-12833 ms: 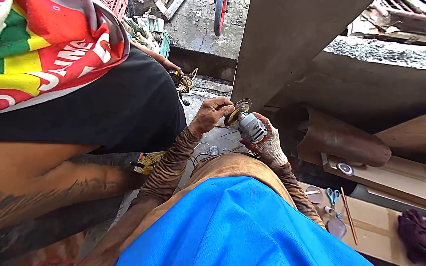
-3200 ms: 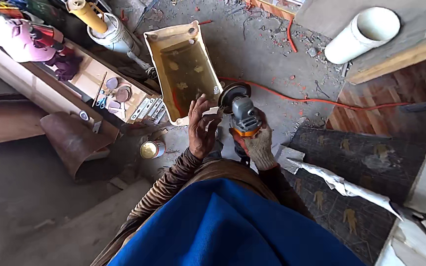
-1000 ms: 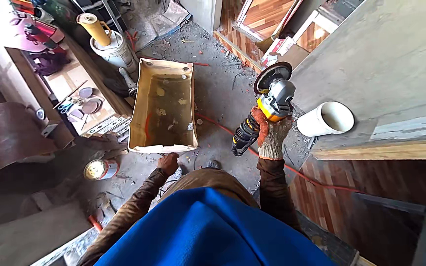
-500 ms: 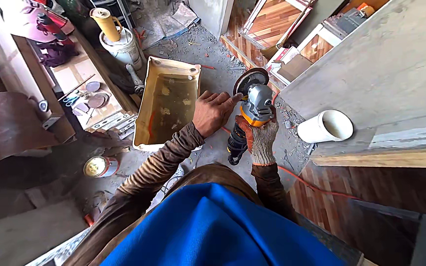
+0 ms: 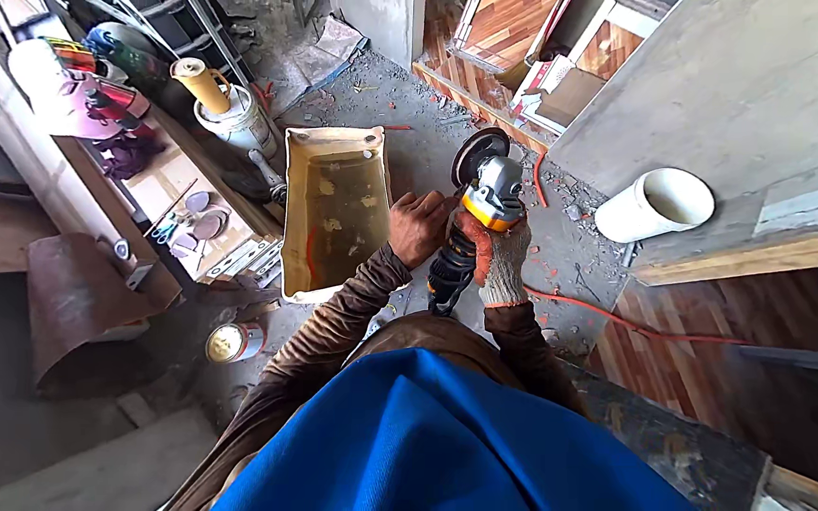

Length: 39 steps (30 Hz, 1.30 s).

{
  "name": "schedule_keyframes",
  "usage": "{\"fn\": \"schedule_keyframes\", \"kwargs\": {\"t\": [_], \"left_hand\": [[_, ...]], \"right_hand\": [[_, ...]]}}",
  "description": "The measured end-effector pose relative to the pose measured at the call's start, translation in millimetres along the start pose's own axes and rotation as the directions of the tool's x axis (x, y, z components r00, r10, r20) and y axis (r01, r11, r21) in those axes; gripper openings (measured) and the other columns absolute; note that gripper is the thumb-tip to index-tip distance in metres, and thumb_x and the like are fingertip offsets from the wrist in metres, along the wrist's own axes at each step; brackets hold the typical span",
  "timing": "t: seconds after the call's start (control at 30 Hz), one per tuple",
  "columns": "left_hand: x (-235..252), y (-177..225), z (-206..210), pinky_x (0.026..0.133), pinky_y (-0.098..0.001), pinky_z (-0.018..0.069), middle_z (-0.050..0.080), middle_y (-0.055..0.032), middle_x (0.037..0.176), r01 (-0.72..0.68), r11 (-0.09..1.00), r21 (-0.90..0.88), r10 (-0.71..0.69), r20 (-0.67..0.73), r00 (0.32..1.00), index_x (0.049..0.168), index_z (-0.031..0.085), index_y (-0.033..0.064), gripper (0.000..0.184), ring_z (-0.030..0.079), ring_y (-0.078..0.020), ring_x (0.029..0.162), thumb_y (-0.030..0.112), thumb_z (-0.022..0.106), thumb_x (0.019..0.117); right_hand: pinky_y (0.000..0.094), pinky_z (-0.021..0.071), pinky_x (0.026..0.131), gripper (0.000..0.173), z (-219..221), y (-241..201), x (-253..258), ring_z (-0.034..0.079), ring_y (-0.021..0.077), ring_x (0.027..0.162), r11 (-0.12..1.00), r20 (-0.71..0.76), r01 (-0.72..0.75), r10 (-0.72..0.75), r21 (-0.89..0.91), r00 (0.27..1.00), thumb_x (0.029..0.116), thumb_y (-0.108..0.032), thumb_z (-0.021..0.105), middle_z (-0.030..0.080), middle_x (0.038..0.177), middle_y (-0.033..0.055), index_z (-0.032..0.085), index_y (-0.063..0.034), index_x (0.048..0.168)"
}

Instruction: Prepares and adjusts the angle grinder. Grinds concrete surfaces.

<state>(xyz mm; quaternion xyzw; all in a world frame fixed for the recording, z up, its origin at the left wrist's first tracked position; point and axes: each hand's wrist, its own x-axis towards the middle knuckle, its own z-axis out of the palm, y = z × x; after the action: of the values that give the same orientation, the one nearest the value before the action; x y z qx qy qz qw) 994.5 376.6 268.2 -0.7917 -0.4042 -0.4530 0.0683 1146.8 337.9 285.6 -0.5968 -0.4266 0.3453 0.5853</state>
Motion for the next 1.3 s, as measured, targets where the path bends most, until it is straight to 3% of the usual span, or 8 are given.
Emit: {"fn": "schedule_keyframes", "kwargs": {"t": [0.13,0.2,0.37,0.43,0.67,0.87,1.07,1.3], "left_hand": [[-84.7,-22.2,-0.6,0.066,-0.0401,0.0542,0.072,-0.0046,0.087,0.158,0.987,0.006,-0.157,0.16,0.975,0.097,0.077,0.0127,0.02,0.067,-0.0201,0.073,0.016,0.057,0.1003],[-140.0,-37.2,-16.2,0.075,-0.0455,0.0585,0.075,-0.0055,0.093,0.368,0.922,0.12,-0.387,0.305,0.87,0.096,0.078,0.0139,0.023,0.072,-0.0226,0.082,0.023,0.057,0.1006],[-235.0,-48.1,-77.8,0.091,-0.0673,0.0501,0.073,-0.0207,0.11,0.57,0.581,0.582,-0.754,0.648,0.108,0.11,0.074,0.0063,0.04,0.068,-0.0427,0.108,0.037,0.049,0.1044],[-259.5,-51.5,-94.3,0.09,-0.066,0.0501,0.073,-0.0188,0.11,0.538,0.504,0.676,-0.804,0.595,0.005,0.108,0.074,0.0082,0.029,0.068,-0.0417,0.107,0.029,0.056,0.1002],[-209.6,-56.9,-85.3,0.091,-0.0691,0.05,0.074,-0.02,0.11,0.712,0.516,0.476,-0.781,0.603,0.162,0.117,0.073,0.0115,0.034,0.068,-0.0437,0.108,0.033,0.05,0.1054],[-133.9,-56.0,-55.2,0.091,-0.053,0.057,0.076,-0.0087,0.097,0.873,0.486,-0.032,-0.697,0.589,0.409,0.102,0.076,0.0068,0.024,0.072,-0.0234,0.093,0.029,0.07,0.0943],[-116.3,-65.2,-70.3,0.07,-0.0366,0.0596,0.071,-0.0074,0.079,0.835,0.296,-0.463,-0.651,0.543,0.531,0.092,0.07,0.0003,0.031,0.069,-0.0164,0.069,0.023,0.054,0.1059],[-83.4,-55.2,-125.4,0.078,-0.0268,0.057,0.071,-0.0014,0.102,0.617,0.372,-0.694,-0.525,0.39,0.756,0.123,0.064,0.0105,0.023,0.066,-0.0077,0.086,0.015,0.059,0.1015]], "right_hand": [[0.0465,0.0629,0.081,0.061,-17.2,-4.5,17.8,0.072,0.0216,0.096,0.98,0.021,-0.03,0.026,0.197,0.999,0.0773,-0.037,0.088,0.073,0.108,0.0077,0.063,-0.011,0.127],[0.043,0.0624,0.079,0.05,-32.0,-11.4,20.2,0.072,0.0197,0.094,0.977,0.061,-0.042,0.03,0.208,0.998,0.0823,-0.034,0.082,0.073,0.106,0.0059,0.065,-0.0135,0.125],[0.0492,0.0628,0.081,0.059,-45.8,-11.1,29.2,0.073,0.0283,0.096,0.936,0.107,-0.045,0.008,0.349,0.994,0.0769,-0.032,0.086,0.073,0.11,0.0136,0.062,-0.0098,0.127],[0.05,0.0623,0.083,0.06,-43.1,-8.4,28.7,0.072,0.0308,0.098,0.917,0.172,-0.04,-0.031,0.396,0.985,0.0761,-0.028,0.085,0.072,0.111,0.0166,0.061,-0.0072,0.126],[0.0528,0.0602,0.088,0.064,-31.4,10.8,26.7,0.071,0.0356,0.102,0.821,0.473,-0.161,-0.146,0.548,0.869,0.075,-0.029,0.088,0.07,0.114,0.0218,0.059,-0.0053,0.128],[0.0357,0.0602,0.091,0.092,-18.0,-37.4,3.3,0.068,0.0101,0.107,0.881,0.415,0.439,-0.339,-0.173,0.844,0.0658,-0.044,0.091,0.07,0.12,0.0048,0.053,-0.0063,0.14],[0.0385,0.0577,0.098,0.084,-17.4,-45.4,-18.6,0.067,0.0135,0.113,0.786,0.506,0.575,-0.409,-0.227,0.759,0.0716,-0.033,0.087,0.068,0.127,0.008,0.054,-0.0064,0.143],[0.0557,0.0526,0.095,0.058,-38.6,-52.0,-19.5,0.068,0.0346,0.111,0.32,0.688,0.894,-0.572,-0.313,0.446,0.0716,-0.035,0.08,0.073,0.116,0.0147,0.071,-0.0084,0.122]]}}
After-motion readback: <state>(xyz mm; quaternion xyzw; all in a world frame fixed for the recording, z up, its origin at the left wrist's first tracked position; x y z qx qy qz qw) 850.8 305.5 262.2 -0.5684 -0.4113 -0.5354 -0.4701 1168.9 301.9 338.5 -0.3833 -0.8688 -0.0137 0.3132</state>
